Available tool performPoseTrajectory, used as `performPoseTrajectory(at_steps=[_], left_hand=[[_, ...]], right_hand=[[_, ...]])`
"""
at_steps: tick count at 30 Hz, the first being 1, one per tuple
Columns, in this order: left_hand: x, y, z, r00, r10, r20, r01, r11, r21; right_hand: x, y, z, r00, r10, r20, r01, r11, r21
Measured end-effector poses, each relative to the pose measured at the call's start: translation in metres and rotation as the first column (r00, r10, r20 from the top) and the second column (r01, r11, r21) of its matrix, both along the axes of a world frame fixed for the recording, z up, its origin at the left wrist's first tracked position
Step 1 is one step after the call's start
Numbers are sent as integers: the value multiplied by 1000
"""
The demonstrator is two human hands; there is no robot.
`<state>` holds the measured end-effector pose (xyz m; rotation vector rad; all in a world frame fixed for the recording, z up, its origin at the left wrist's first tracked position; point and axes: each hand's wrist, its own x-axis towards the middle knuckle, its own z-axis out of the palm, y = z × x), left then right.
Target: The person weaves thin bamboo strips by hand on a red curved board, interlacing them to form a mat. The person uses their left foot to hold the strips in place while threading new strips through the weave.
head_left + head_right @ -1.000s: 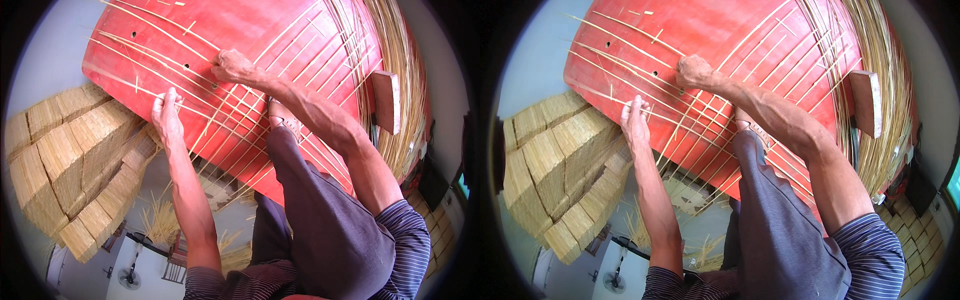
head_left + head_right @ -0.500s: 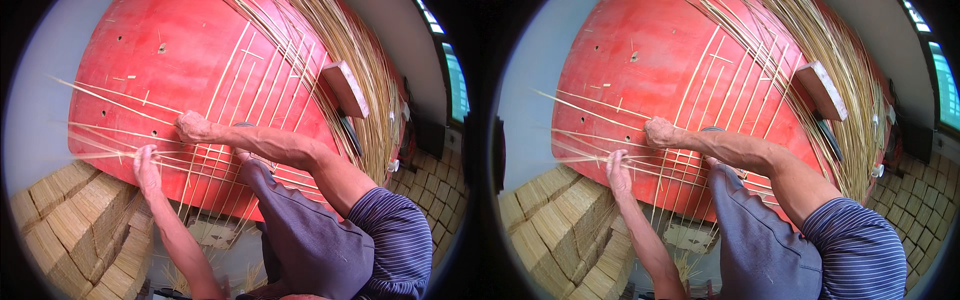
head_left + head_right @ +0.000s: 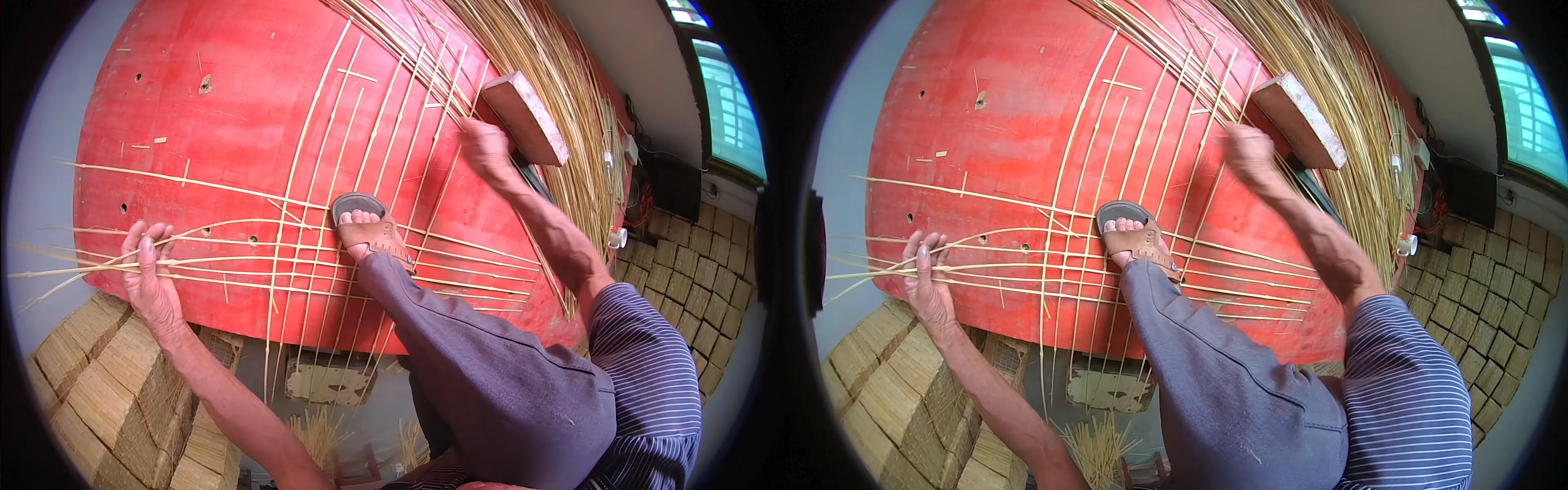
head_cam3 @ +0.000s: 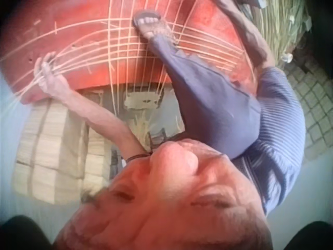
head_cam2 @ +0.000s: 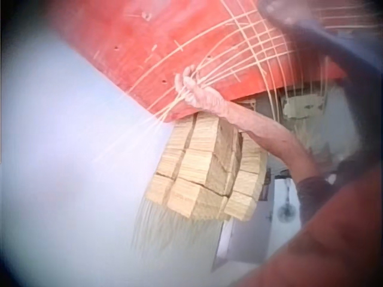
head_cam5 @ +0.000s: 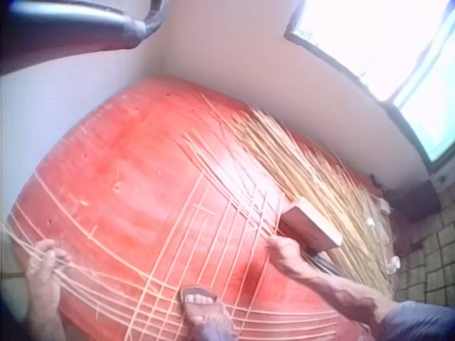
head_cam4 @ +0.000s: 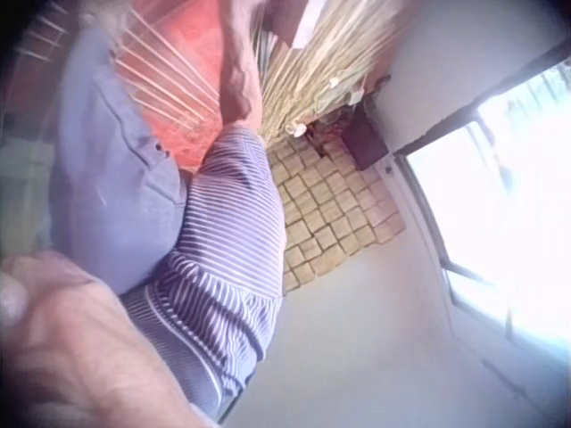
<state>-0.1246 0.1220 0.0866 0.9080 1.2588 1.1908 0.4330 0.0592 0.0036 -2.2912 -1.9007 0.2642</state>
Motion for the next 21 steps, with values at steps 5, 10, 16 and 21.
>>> performPoseTrajectory(at_steps=[5,10,16,21], left_hand=[[1,3,-6,999,13,47,-15,999,45],[-2,1,-8,999,40,-7,-40,997,59],[-4,0,-13,999,34,-32,-32,999,42],[0,-1,-14,998,58,-30,-57,997,43]], right_hand=[[129,-57,-7,946,-26,323,137,936,-325],[140,-69,-23,968,31,247,33,968,-248],[131,-56,11,982,56,178,-30,989,-148],[117,-20,61,976,101,192,-108,994,25]])
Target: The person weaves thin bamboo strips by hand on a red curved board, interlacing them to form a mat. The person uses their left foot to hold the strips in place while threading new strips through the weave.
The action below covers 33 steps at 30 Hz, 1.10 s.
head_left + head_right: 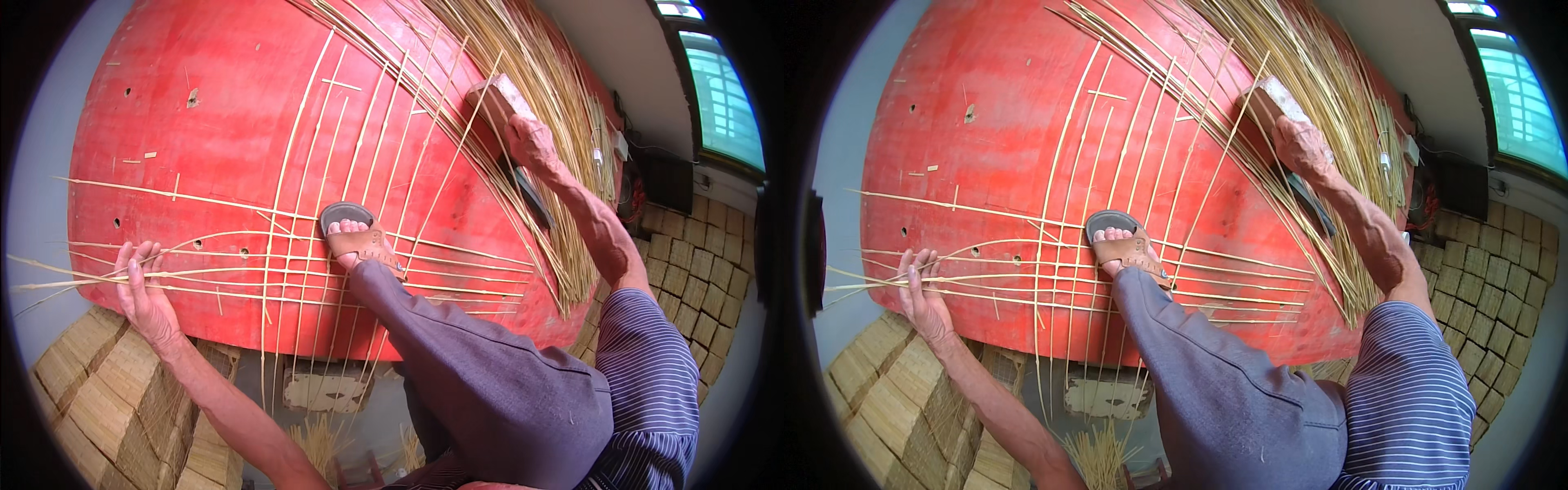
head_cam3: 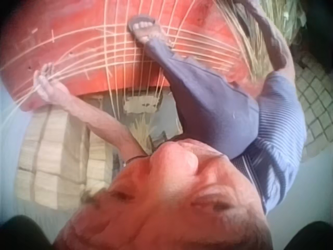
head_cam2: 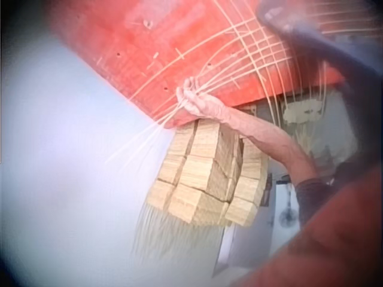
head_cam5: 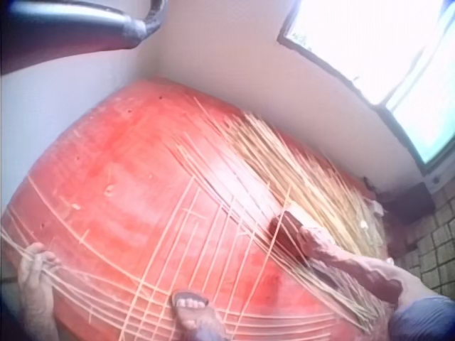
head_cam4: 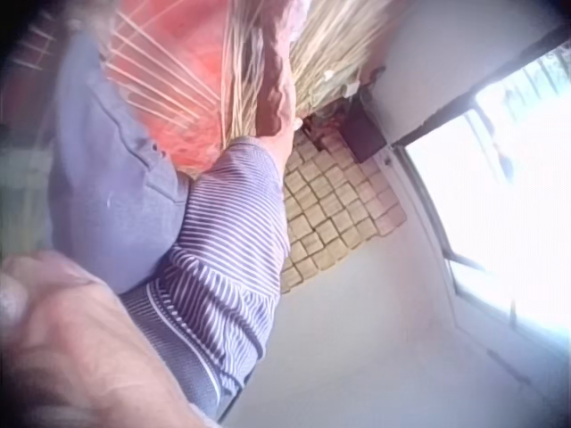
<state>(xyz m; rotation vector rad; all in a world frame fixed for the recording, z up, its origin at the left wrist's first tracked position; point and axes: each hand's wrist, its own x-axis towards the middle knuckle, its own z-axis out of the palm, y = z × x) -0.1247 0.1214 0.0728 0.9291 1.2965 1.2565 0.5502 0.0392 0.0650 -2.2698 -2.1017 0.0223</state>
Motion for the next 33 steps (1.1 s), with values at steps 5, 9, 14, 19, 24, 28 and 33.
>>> performPoseTrajectory(at_steps=[5,9,14,19,24,28,33], left_hand=[[6,1,-1,1000,14,17,-14,1000,-1],[2,-2,-2,979,44,200,-49,999,21],[-20,-2,-12,834,-61,549,36,998,57],[-33,4,-28,865,11,501,15,999,-48],[2,10,-2,901,-140,411,181,981,-63],[28,12,23,892,-190,410,229,972,-50],[-18,11,-10,981,-58,184,47,997,64]], right_hand=[[70,51,23,941,-319,111,328,942,-72],[110,83,35,875,-314,368,275,949,156],[82,130,67,954,-173,246,119,968,219],[-164,161,111,768,235,-595,-157,971,181],[-374,174,25,360,775,-519,-542,626,560],[-437,137,23,189,617,-764,-653,660,372],[-414,123,-1,275,498,-822,-674,710,205]])
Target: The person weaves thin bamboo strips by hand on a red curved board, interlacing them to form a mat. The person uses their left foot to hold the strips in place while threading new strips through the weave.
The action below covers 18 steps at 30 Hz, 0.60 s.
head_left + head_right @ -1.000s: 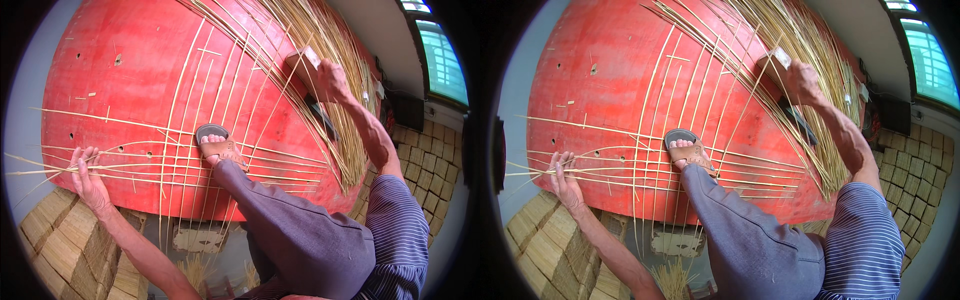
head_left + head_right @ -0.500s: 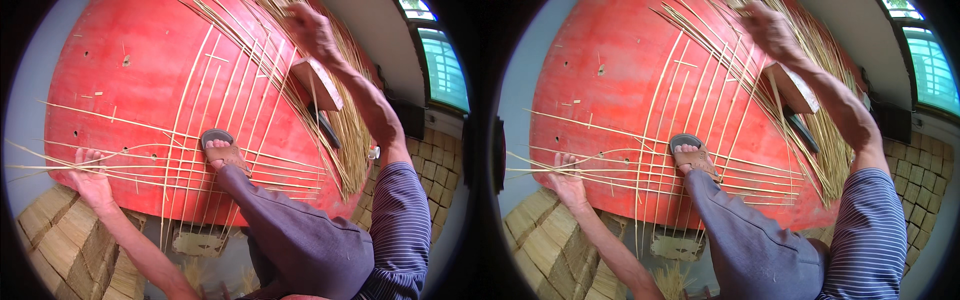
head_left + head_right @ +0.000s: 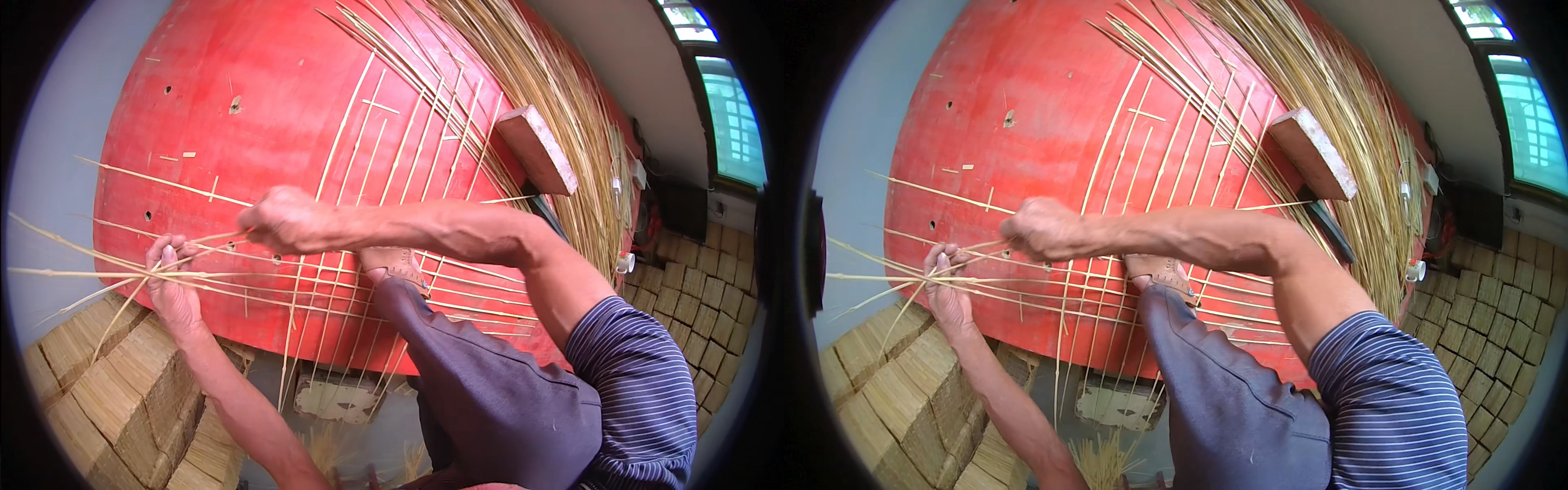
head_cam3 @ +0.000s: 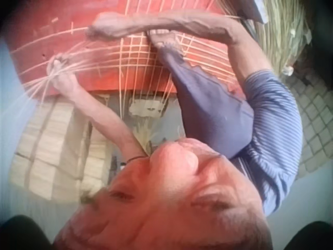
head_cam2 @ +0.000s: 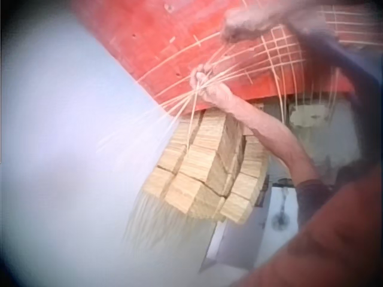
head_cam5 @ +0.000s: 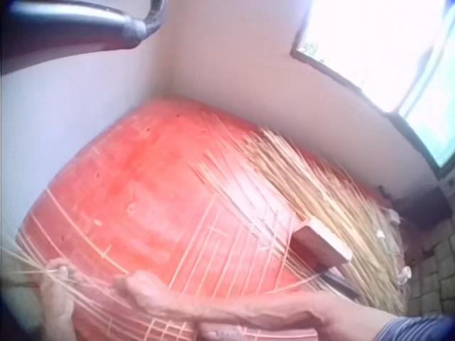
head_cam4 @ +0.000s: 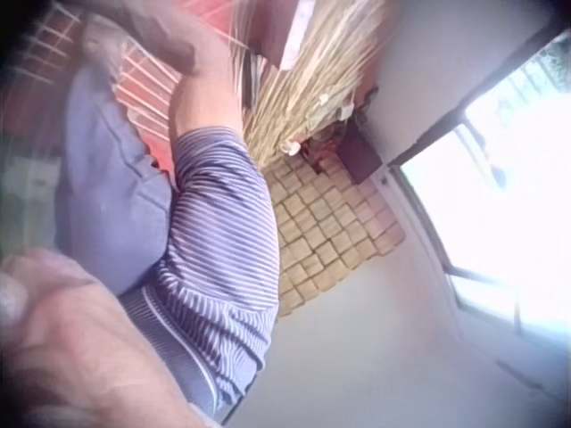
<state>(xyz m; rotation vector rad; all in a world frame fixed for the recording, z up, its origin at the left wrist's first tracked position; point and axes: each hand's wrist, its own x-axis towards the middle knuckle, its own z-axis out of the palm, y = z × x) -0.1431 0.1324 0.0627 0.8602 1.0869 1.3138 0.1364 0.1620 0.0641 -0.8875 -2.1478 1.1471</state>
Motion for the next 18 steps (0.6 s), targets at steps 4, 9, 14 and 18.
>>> performPoseTrajectory(at_steps=[4,9,14,18], left_hand=[[7,-3,-7,859,367,-357,-390,921,10],[-6,-38,-21,715,555,-425,-624,780,-31],[14,-80,-39,687,655,-315,-726,639,-253],[13,-127,-69,694,684,-226,-708,593,-383]], right_hand=[[65,12,-15,939,-172,297,209,973,-97],[82,72,-9,852,-65,519,66,998,18],[70,115,-44,887,-54,458,-32,983,178],[56,121,-72,866,-22,500,-120,961,250]])
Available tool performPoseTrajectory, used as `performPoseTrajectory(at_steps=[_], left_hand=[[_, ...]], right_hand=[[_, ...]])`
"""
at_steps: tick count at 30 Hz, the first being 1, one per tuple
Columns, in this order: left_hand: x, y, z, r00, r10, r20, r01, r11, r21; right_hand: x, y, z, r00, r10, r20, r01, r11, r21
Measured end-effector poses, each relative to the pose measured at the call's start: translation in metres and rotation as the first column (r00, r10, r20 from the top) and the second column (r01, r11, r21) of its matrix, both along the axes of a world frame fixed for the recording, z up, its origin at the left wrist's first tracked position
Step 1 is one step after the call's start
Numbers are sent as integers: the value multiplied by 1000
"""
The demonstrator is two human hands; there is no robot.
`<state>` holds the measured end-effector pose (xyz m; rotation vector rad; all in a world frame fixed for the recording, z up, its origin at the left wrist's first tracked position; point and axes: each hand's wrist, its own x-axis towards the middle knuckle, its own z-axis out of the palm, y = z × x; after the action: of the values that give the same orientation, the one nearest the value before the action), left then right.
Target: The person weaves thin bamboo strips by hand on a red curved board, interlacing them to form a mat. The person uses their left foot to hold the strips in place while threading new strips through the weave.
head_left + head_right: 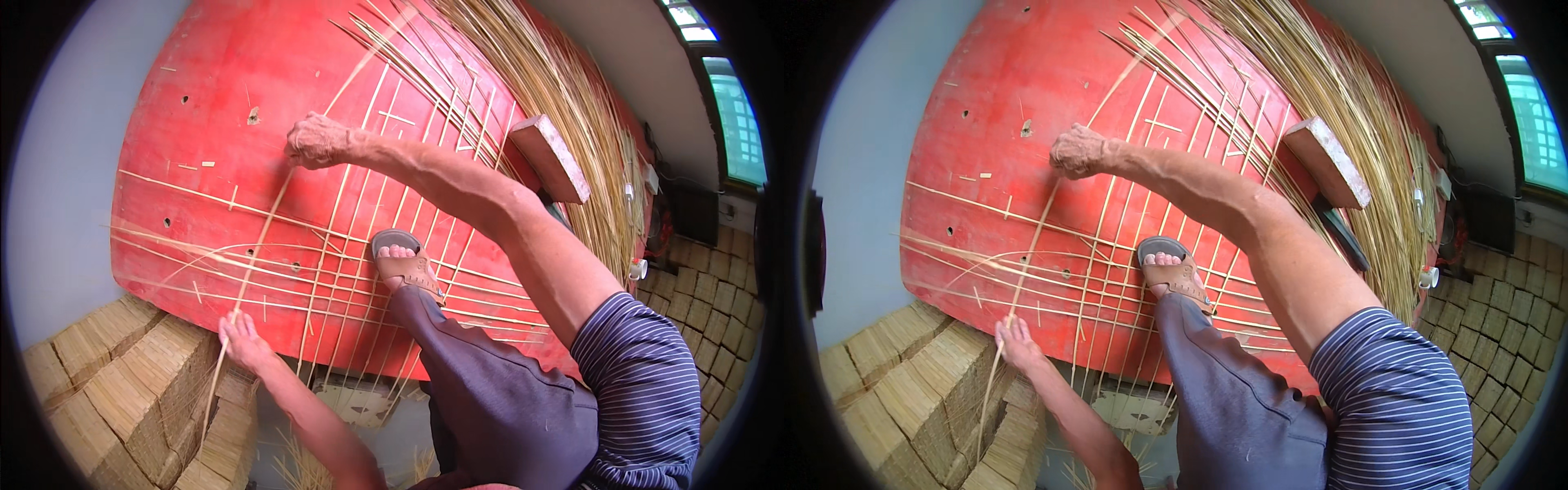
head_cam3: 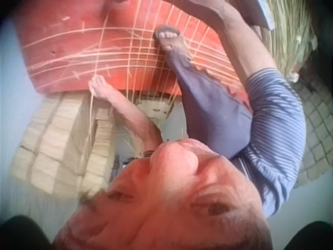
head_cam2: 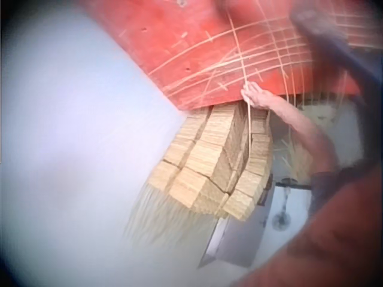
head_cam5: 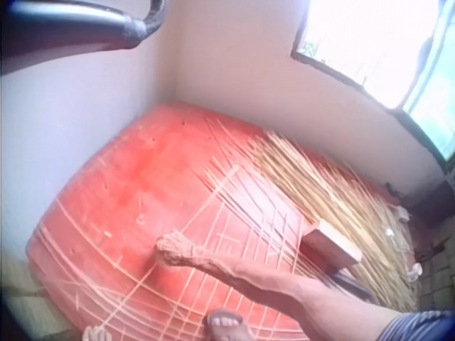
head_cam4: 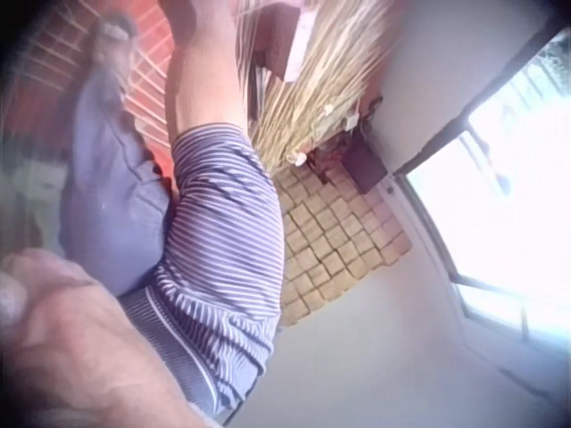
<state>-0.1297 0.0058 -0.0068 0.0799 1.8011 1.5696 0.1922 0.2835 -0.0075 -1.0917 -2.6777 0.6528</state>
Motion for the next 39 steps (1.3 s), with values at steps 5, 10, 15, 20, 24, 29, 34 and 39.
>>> performPoseTrajectory(at_steps=[5,10,15,20,24,29,34,39], left_hand=[[-7,-43,-23,989,114,92,-111,993,-43],[-9,-56,-41,976,115,185,-106,993,-56],[-23,-65,-45,977,86,194,-82,996,-30],[-36,-74,-55,961,136,242,-136,991,-16],[-38,-81,-57,952,175,252,-180,984,-2],[-45,-84,-65,933,217,286,-229,973,11],[-48,-85,-66,912,278,303,-292,956,0],[-43,-84,-67,883,315,349,-339,941,10]], right_hand=[[-9,-13,-31,999,43,33,-46,995,86],[8,-16,-29,982,-189,-3,185,958,219],[51,14,-12,811,-518,271,501,855,134],[135,56,-29,719,-633,288,558,772,305],[159,67,-28,740,-627,241,580,778,242],[133,64,-26,786,-592,176,533,794,292],[113,65,-15,813,-502,295,468,865,182],[115,61,-13,795,-510,327,475,860,186]])
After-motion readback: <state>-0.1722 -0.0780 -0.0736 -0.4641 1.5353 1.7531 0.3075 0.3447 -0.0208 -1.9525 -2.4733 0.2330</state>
